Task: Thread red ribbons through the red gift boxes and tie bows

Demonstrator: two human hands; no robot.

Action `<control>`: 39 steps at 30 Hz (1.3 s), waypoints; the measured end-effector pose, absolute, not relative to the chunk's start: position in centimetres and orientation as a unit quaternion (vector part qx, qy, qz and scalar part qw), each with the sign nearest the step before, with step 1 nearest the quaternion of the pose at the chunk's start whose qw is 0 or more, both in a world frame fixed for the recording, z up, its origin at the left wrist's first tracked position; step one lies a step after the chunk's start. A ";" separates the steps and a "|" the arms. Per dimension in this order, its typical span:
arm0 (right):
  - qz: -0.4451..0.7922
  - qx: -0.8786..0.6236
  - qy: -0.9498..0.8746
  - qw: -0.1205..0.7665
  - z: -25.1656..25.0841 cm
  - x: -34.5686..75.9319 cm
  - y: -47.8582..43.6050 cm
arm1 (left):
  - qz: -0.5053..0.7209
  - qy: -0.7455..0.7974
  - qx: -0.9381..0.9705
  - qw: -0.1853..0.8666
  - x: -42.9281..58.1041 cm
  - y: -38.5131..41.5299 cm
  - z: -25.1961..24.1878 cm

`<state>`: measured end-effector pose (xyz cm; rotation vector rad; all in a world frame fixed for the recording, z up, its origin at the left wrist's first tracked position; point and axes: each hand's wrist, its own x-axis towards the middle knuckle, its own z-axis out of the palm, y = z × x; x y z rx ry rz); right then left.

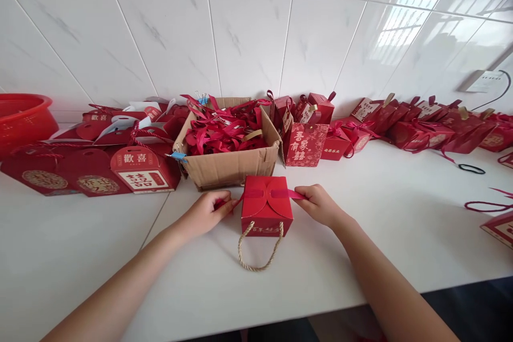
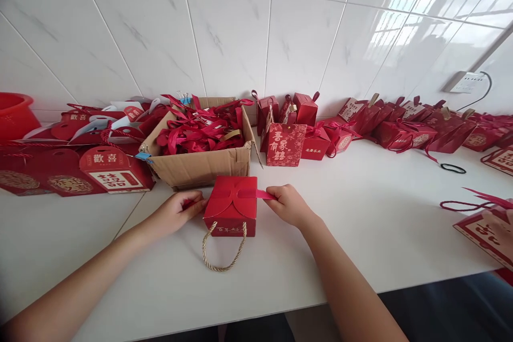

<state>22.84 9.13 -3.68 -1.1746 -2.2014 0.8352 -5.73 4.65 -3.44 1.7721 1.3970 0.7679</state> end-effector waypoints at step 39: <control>0.685 -0.183 -0.391 0.588 6.1 27.7 9.0 | 0.681 0.301 0.280 0.605 -5.7 1.8 9.3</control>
